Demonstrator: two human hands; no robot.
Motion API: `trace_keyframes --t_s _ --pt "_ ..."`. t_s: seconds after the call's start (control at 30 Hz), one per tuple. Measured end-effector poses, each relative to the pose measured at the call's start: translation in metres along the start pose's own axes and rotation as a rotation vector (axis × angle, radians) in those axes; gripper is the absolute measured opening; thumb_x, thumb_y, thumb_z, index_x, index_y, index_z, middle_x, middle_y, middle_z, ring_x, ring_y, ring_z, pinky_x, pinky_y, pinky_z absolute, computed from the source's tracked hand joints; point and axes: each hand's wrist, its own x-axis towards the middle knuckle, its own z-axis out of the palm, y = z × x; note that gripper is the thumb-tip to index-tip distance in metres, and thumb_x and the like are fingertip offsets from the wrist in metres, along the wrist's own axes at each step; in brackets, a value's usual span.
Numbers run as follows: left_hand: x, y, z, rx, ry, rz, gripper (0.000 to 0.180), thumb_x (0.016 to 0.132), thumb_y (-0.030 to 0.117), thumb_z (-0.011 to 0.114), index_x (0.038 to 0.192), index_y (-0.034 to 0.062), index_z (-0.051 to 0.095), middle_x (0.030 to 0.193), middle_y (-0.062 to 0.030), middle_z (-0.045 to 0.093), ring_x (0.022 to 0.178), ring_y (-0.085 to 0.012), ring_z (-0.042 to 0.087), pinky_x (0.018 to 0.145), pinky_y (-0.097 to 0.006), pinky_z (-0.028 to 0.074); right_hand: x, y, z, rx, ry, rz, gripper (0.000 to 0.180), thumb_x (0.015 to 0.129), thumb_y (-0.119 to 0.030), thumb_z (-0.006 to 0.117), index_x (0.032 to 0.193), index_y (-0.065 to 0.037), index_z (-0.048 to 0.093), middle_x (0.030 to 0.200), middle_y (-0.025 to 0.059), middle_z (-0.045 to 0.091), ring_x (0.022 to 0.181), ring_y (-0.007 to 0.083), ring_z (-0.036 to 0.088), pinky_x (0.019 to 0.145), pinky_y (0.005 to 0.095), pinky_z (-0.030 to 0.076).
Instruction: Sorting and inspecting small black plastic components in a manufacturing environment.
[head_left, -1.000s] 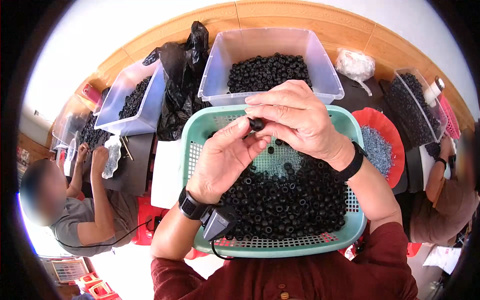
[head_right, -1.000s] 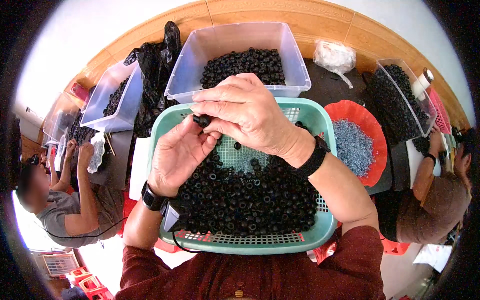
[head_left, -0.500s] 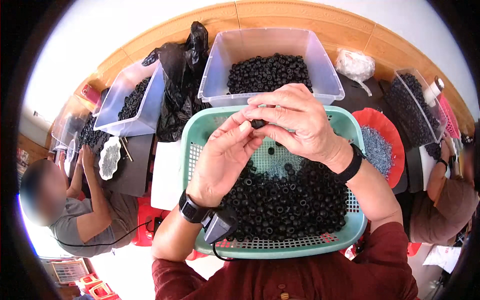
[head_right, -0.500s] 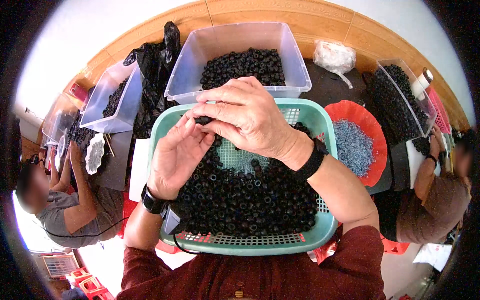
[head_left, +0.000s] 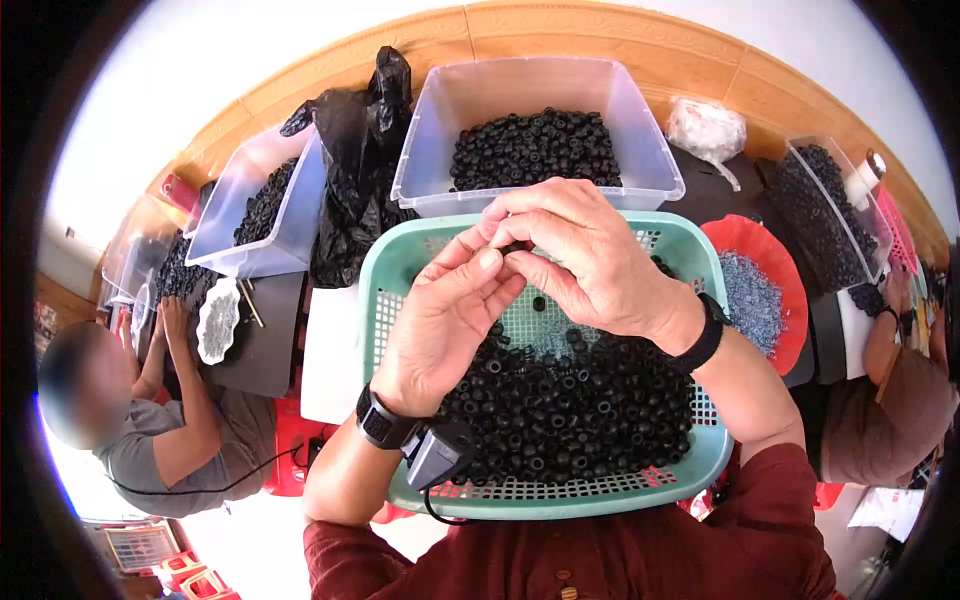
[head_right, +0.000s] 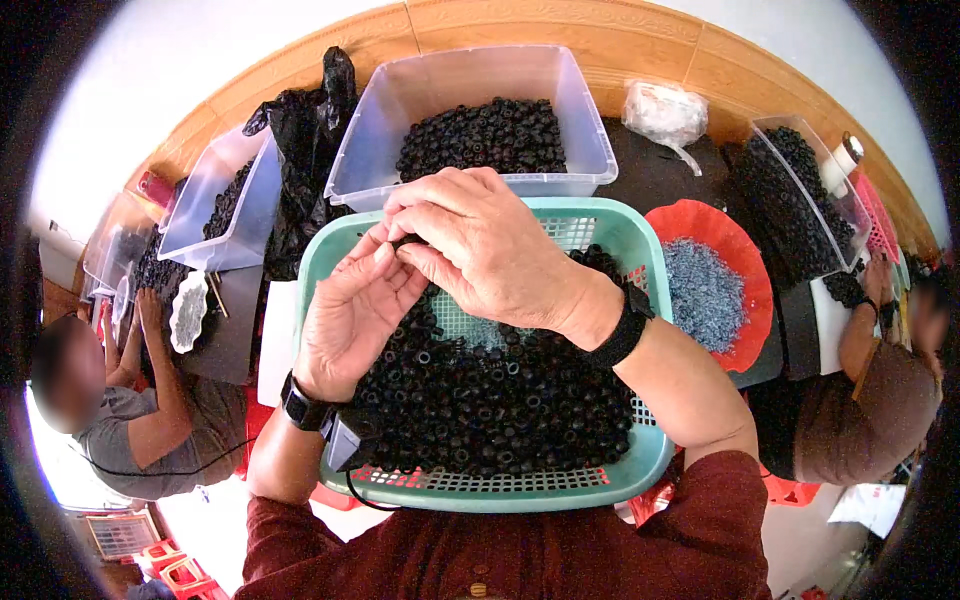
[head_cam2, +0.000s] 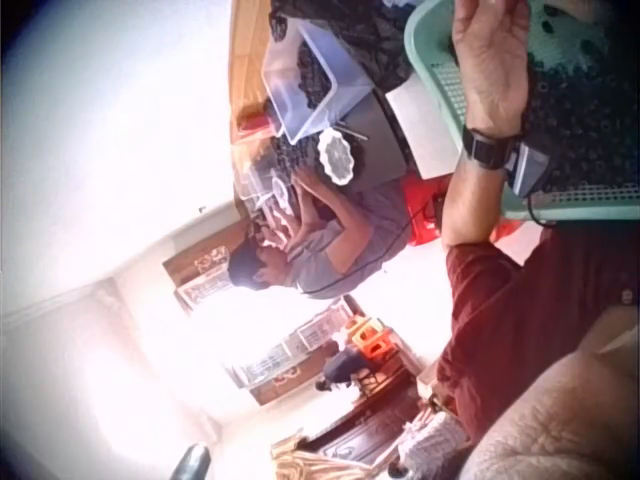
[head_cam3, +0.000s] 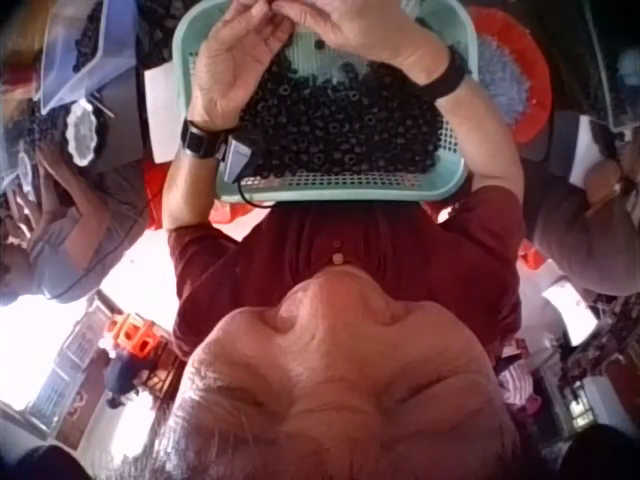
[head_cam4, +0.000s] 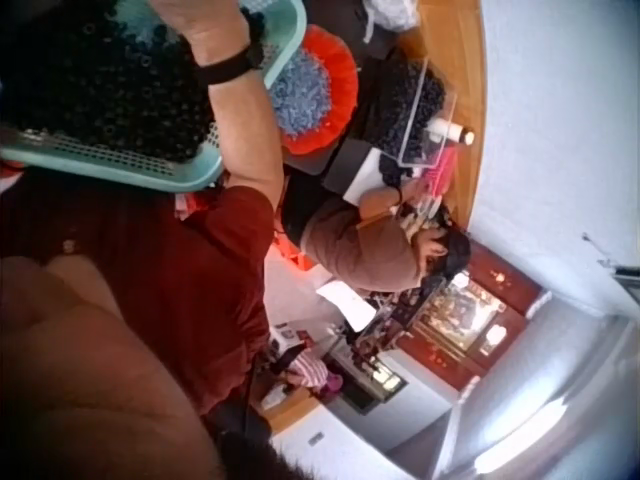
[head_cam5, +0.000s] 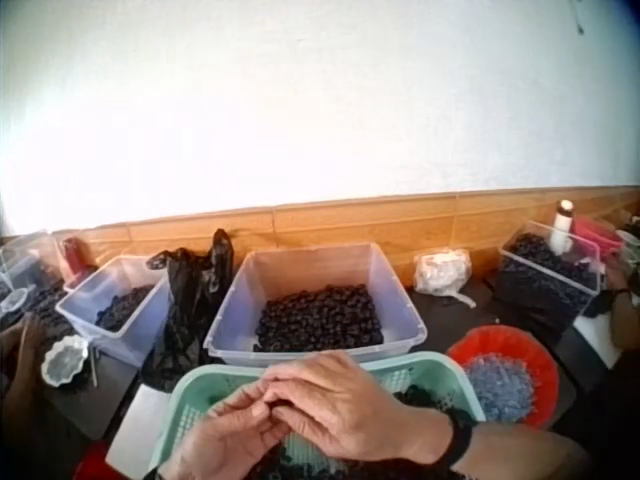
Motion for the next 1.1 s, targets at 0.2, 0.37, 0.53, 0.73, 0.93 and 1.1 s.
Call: trace_keyframes --t_s 0.2,0.37,0.53,0.73,0.93,1.1 --pt "0.000 -0.001 0.002 -0.034 -0.019 -0.029 0.027 0.090 0.009 0.059 0.116 0.0042 0.054 0.112 -0.0052 0.058 0.107 -0.0152 0.055 0.101 -0.034 0.041 -0.001 0.000 0.000 0.055 -0.022 0.041 0.011 0.082 -0.010 0.061 0.093 -0.006 0.060 0.102 0.0032 0.059 0.093 0.0228 0.054 0.080 0.0347 0.039" --pt "0.001 -0.001 0.001 -0.033 -0.009 -0.030 0.028 0.090 0.009 0.058 0.116 0.0038 0.053 0.112 -0.0057 0.058 0.108 -0.0157 0.055 0.102 -0.033 0.041 -0.001 0.005 -0.002 0.152 -0.033 0.052 0.010 0.083 -0.011 0.060 0.091 -0.006 0.063 0.101 0.0046 0.061 0.093 0.0228 0.055 0.081 0.0341 0.040" --pt "-0.001 0.005 0.006 -0.023 -0.003 -0.009 0.028 0.090 0.007 0.057 0.118 0.0042 0.053 0.111 -0.0068 0.059 0.106 -0.0159 0.057 0.100 -0.032 0.042 0.002 0.005 -0.010 0.210 0.062 0.091 0.020 0.076 -0.015 0.069 0.095 -0.008 0.064 0.100 0.0035 0.062 0.087 0.0228 0.057 0.081 0.0347 0.041" --pt "-0.001 0.003 0.000 -0.052 -0.027 0.047 0.026 0.090 0.006 0.056 0.117 0.0046 0.054 0.111 -0.0063 0.060 0.103 -0.0147 0.058 0.098 -0.032 0.043 0.000 0.000 -0.007 -0.108 0.083 -0.005 0.033 0.066 -0.017 0.076 0.096 -0.009 0.064 0.096 0.0018 0.060 0.087 0.0209 0.057 0.080 0.0351 0.041" --pt "0.001 -0.002 -0.004 -0.042 -0.009 0.044 0.024 0.090 0.005 0.055 0.114 0.0052 0.056 0.110 -0.0041 0.060 0.102 -0.0129 0.057 0.097 -0.031 0.043 -0.001 -0.002 0.001 -0.121 0.104 0.003 0.029 0.066 -0.013 0.074 0.092 -0.009 0.062 0.094 0.0015 0.059 0.086 0.0203 0.056 0.078 0.0352 0.040" --pt "-0.001 -0.005 -0.001 -0.024 0.021 0.061 0.024 0.090 0.004 0.056 0.114 0.0048 0.055 0.109 -0.0041 0.060 0.102 -0.0125 0.056 0.098 -0.030 0.042 -0.003 -0.006 0.002 -0.192 0.105 0.015 0.033 0.062 -0.007 0.075 0.092 -0.008 0.063 0.094 0.0017 0.062 0.085 0.0204 0.059 0.078 0.0354 0.042"
